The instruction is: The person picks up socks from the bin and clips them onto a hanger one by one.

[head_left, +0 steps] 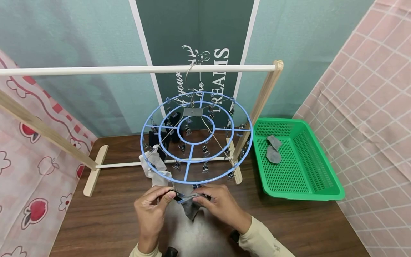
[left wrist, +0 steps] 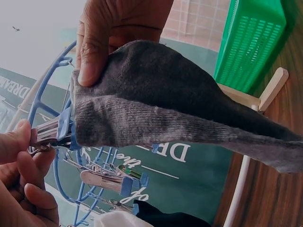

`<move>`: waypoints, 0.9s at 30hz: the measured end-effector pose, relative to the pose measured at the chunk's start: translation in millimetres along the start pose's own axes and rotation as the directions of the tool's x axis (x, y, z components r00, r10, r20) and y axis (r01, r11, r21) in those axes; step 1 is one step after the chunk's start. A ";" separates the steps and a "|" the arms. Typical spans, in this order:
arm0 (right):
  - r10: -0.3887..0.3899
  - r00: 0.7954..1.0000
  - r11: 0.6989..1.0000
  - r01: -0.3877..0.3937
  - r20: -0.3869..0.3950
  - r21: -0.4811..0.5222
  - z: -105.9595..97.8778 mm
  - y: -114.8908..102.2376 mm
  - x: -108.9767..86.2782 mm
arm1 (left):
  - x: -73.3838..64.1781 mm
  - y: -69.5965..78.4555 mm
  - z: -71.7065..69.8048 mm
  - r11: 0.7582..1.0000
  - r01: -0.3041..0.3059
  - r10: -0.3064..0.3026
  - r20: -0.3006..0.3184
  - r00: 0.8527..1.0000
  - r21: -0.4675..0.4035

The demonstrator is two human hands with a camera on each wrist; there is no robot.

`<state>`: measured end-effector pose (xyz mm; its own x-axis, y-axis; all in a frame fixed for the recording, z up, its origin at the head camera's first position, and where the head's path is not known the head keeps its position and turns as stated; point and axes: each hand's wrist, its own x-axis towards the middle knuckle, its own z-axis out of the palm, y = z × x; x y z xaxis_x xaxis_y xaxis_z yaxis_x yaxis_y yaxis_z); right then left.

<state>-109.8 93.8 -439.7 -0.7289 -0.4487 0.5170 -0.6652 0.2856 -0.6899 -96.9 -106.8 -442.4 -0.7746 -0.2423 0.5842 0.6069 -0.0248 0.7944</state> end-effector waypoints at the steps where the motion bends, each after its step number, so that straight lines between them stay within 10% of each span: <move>1: -0.001 1.000 1.000 0.001 0.002 -0.001 0.9 0.0 0.3 | 0.1 0.3 0.0 1.000 0.001 -0.001 0.002 1.000 -0.006; 27: 0.069 0.994 0.993 -0.077 -0.087 -0.093 18.1 -0.3 4.0 | -0.4 -2.9 0.2 1.000 0.002 -0.001 0.005 1.000 -0.021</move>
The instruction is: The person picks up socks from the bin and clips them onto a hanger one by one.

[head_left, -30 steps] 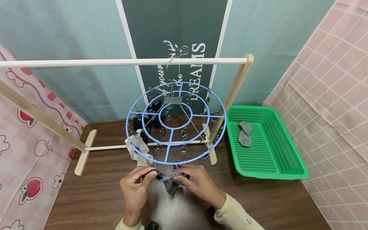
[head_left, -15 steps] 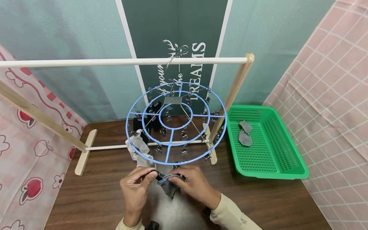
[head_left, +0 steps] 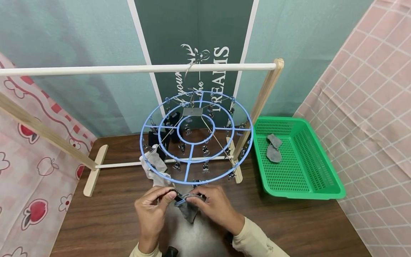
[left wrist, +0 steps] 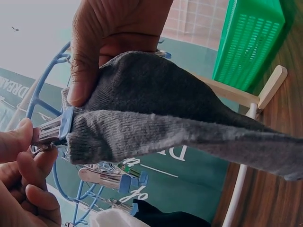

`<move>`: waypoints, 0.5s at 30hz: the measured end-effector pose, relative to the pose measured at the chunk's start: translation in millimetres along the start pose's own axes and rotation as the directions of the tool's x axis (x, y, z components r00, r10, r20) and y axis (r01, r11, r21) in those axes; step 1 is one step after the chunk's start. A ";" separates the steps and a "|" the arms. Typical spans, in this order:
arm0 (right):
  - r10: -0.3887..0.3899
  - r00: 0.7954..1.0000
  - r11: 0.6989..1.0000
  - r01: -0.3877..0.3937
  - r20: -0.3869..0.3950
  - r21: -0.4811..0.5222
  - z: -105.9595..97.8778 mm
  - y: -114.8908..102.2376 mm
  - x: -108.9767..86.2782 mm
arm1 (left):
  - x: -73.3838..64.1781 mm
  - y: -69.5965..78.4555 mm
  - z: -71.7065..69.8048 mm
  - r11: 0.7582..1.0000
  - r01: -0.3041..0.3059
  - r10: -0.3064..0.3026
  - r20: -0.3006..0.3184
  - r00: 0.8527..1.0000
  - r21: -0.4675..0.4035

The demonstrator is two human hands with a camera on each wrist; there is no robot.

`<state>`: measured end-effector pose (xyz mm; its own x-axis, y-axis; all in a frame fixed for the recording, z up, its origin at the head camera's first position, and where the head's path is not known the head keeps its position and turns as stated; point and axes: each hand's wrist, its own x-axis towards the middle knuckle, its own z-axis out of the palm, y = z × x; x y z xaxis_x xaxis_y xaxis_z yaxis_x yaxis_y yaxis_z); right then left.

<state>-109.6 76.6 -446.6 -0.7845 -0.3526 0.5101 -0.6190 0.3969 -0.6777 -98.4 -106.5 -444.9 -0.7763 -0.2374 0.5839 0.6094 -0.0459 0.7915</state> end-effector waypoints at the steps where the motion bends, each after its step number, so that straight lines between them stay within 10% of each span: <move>1: 0.004 1.000 1.000 -0.004 -0.004 0.006 0.4 -0.3 0.0 | 0.0 -0.1 -0.1 1.000 0.000 0.000 0.001 1.000 0.006; 15: 0.046 0.999 0.996 -0.044 -0.027 0.073 4.3 -1.6 -1.2 | 0.7 2.9 -0.2 0.998 0.050 -0.048 0.038 0.998 -0.033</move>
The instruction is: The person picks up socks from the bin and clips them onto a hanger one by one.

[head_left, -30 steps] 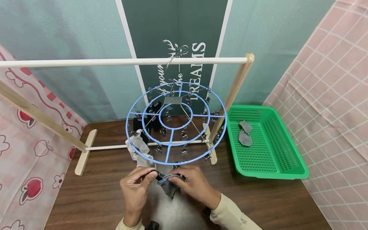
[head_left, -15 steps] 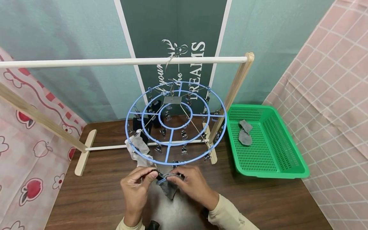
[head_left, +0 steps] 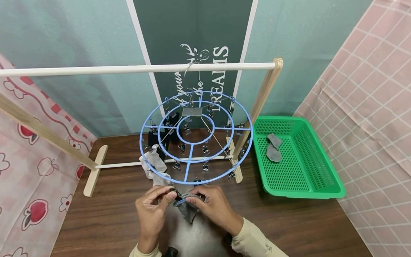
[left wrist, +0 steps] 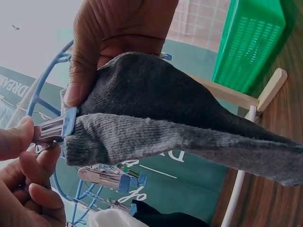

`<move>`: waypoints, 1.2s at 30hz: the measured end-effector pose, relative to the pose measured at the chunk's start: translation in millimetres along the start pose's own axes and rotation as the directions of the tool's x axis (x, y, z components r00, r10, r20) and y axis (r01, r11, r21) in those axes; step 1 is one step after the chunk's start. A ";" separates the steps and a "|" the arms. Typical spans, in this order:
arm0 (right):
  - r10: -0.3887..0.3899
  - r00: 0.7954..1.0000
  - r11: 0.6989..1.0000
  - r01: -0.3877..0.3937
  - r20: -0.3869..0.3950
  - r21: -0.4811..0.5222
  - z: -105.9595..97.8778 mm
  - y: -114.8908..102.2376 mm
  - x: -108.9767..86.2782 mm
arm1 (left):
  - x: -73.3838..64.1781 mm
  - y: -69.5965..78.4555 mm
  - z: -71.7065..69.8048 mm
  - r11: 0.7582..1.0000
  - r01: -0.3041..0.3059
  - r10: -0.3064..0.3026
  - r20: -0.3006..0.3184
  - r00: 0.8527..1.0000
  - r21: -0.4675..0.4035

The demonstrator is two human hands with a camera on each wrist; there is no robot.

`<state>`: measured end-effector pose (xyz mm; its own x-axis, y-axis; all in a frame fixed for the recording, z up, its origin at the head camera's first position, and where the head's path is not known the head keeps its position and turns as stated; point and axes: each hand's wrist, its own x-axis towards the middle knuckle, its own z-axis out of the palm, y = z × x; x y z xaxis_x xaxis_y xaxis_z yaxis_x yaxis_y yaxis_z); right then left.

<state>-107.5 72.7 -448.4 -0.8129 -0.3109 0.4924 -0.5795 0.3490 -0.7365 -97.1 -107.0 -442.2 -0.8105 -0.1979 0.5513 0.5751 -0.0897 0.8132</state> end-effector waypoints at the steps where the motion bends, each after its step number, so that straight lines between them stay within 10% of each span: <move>1: 0.002 1.000 1.000 -0.002 0.001 0.001 -0.2 0.5 -0.4 | -0.2 -0.2 0.2 1.000 0.011 -0.011 0.006 1.000 0.006; 11: 0.067 0.998 0.997 -0.067 0.000 0.038 -6.1 5.8 -10.1 | -0.7 -2.7 0.8 0.994 0.046 -0.051 0.059 0.997 0.095; 26: 0.077 0.997 0.996 -0.077 -0.001 0.039 -10.3 7.6 -13.0 | -0.9 -8.3 0.8 1.000 0.007 -0.008 0.063 0.998 0.009; 36: 0.073 0.997 0.997 -0.073 -0.003 0.015 -19.2 8.6 -17.7 | 0.7 -0.8 -1.1 0.991 0.099 -0.106 0.080 0.991 0.088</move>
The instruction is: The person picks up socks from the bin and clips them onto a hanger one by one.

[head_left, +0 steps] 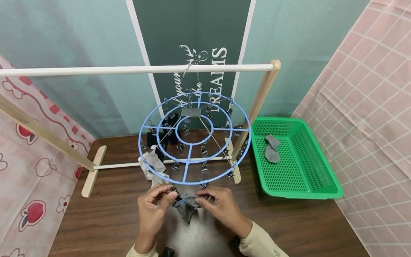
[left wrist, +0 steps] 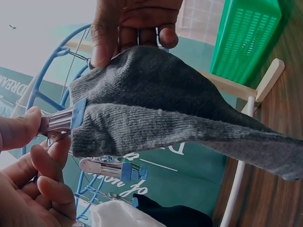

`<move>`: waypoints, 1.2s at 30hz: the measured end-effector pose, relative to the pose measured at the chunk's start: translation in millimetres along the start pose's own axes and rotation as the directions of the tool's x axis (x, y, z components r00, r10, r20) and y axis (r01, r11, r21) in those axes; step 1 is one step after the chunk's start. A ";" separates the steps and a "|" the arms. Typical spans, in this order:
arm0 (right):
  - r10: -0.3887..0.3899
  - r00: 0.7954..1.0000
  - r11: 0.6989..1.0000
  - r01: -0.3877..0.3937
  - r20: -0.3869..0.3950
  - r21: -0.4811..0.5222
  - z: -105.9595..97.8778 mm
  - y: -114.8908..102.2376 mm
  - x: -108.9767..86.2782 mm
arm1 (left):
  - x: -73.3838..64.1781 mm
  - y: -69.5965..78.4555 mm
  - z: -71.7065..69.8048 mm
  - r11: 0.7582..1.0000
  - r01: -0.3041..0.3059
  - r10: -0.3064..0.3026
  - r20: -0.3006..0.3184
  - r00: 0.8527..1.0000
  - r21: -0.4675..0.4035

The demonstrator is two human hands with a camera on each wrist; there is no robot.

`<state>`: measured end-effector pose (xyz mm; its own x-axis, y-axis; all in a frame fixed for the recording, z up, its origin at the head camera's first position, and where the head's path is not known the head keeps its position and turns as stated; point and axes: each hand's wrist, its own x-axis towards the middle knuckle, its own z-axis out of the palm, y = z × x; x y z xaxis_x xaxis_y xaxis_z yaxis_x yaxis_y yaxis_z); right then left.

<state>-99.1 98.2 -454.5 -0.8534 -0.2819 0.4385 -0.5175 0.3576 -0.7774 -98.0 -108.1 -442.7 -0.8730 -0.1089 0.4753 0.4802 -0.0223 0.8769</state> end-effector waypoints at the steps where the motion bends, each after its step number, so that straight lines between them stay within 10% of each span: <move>1: 0.001 1.000 1.000 -0.001 0.002 -0.008 -1.5 0.5 -0.5 | 0.1 0.1 -0.2 1.000 -0.004 0.004 0.003 1.000 -0.007; 17: 0.059 0.991 0.971 -0.029 0.120 -0.238 -48.1 12.8 -5.4 | 0.4 0.2 -2.2 0.999 0.028 -0.028 0.002 1.000 -0.017; 36: 0.345 0.907 0.855 -0.198 0.241 -0.479 -123.6 20.1 18.3 | -1.9 -2.3 -1.0 0.992 0.101 -0.099 0.031 0.995 -0.069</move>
<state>-132.8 210.2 -406.4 -0.9378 -0.3464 0.0207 -0.3030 0.7883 -0.5354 -97.4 -108.9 -445.7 -0.9185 -0.0756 0.3880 0.3942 -0.1016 0.9134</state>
